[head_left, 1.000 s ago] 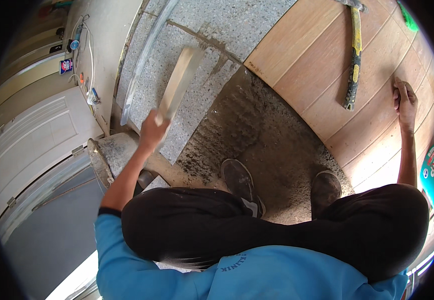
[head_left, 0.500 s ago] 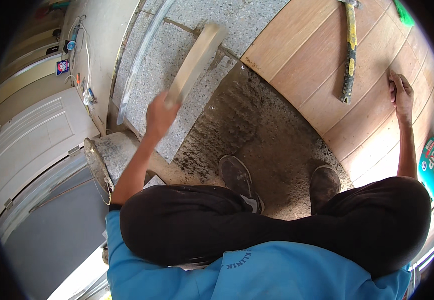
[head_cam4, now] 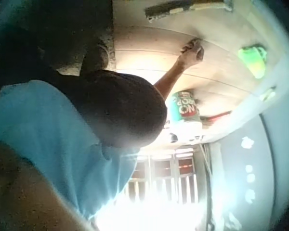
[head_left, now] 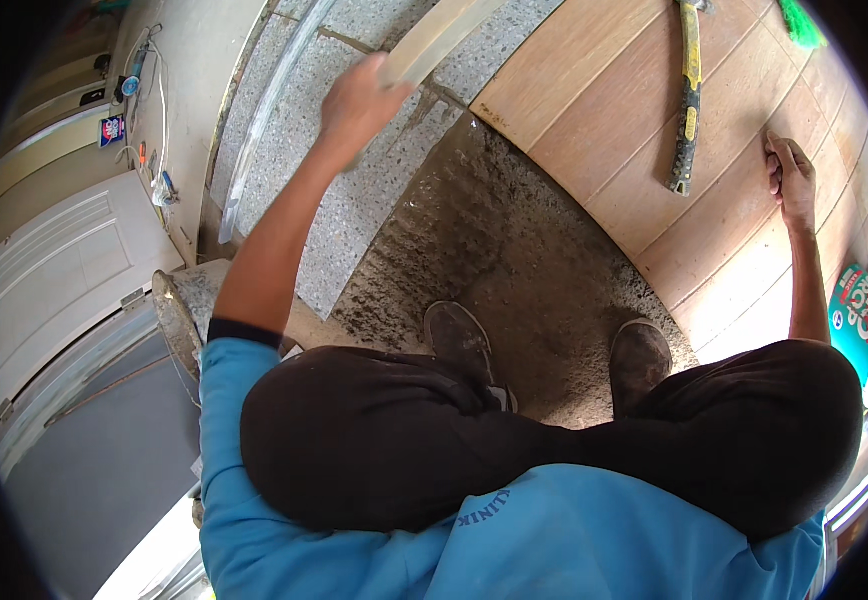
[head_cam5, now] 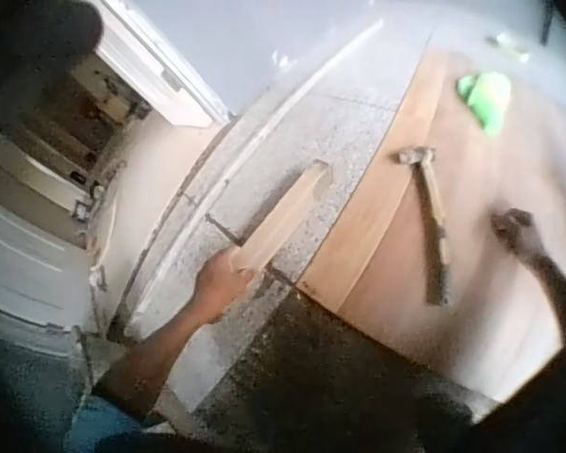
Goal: Installing floor tiles using mortar, a hammer, and a trowel.
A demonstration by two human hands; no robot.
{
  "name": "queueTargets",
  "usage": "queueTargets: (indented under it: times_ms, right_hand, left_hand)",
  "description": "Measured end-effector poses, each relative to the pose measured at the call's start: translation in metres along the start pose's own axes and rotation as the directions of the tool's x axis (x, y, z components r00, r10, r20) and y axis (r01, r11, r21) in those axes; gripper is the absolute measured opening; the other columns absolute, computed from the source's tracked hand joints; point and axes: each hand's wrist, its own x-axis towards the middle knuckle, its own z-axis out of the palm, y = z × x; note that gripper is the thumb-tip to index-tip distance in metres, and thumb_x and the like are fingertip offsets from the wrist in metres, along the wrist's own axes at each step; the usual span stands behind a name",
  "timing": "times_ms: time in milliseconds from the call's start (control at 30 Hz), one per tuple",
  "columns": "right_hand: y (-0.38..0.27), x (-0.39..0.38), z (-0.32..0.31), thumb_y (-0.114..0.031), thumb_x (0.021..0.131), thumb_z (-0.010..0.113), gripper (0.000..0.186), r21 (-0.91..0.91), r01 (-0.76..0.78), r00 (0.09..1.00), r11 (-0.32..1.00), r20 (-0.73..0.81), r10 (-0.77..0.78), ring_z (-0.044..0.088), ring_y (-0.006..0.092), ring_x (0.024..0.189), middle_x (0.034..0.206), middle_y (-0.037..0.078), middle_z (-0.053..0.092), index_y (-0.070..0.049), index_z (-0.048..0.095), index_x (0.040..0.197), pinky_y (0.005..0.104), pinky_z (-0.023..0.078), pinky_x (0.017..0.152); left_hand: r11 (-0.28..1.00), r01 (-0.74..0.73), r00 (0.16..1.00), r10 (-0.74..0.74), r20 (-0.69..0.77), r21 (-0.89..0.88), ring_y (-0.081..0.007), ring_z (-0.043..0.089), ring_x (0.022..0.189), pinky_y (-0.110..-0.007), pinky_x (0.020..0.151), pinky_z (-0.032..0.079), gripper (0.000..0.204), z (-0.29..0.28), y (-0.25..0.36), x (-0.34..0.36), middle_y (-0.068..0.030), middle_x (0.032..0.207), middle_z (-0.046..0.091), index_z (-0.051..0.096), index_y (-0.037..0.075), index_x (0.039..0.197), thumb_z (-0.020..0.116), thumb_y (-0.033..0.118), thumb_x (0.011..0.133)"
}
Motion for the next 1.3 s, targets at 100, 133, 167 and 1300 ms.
queueTargets:
  times_ms: [100, 133, 167, 1300]
  right_hand:
    - [0.002, 0.000, 0.000, -0.039, 0.100, 0.068, 0.030, -0.003, 0.002, 1.000, 1.000, -0.006, -0.002, 0.043, 0.0008, 0.043, 0.062, -0.007, 0.052, -0.012, 0.067, 0.086, 0.0199, 0.028, 0.035]
    - [0.003, 0.000, 0.000, -0.039, 0.100, 0.067, 0.031, -0.027, -0.007, 1.000, 1.000, -0.017, 0.006, 0.042, 0.0007, 0.043, 0.062, -0.007, 0.052, -0.012, 0.067, 0.086, 0.0198, 0.027, 0.034]
    - [0.003, 0.001, 0.000, -0.039, 0.100, 0.067, 0.031, -0.011, 0.004, 1.000, 1.000, -0.009, -0.004, 0.042, 0.0007, 0.043, 0.062, -0.007, 0.052, -0.012, 0.067, 0.086, 0.0198, 0.027, 0.034]
    - [-0.007, 0.003, -0.004, -0.032, 0.098, 0.070, 0.026, 0.034, -0.046, 0.998, 0.998, 0.051, 0.045, 0.044, 0.0038, 0.042, 0.062, -0.004, 0.054, -0.008, 0.067, 0.089, 0.0213, 0.027, 0.035]
  left_hand:
    - [0.992, 0.114, 0.991, -0.111, 0.069, -0.045, -0.0392, 0.069, 0.099, -0.045, 0.084, 0.053, 0.045, -0.008, -0.047, -0.060, -0.0205, 0.106, 0.071, 0.067, 0.005, 0.119, 0.073, 0.038, 0.089]
    - [0.980, 0.170, 0.983, -0.161, 0.086, -0.102, -0.0406, 0.068, 0.098, -0.045, 0.084, 0.053, 0.043, -0.009, -0.064, -0.080, -0.0213, 0.105, 0.071, 0.067, 0.005, 0.119, 0.075, 0.035, 0.089]
    - [0.977, 0.202, 0.976, -0.195, 0.100, -0.069, -0.0406, 0.068, 0.098, -0.044, 0.085, 0.053, 0.043, -0.012, -0.082, -0.102, -0.0217, 0.106, 0.071, 0.067, 0.004, 0.119, 0.077, 0.032, 0.088]
    - [0.939, 0.331, 0.943, -0.332, 0.000, -0.094, -0.0387, 0.064, 0.121, -0.041, 0.102, 0.050, 0.057, -0.002, -0.210, -0.191, -0.0249, 0.129, 0.066, 0.060, -0.001, 0.135, 0.079, 0.021, 0.086]
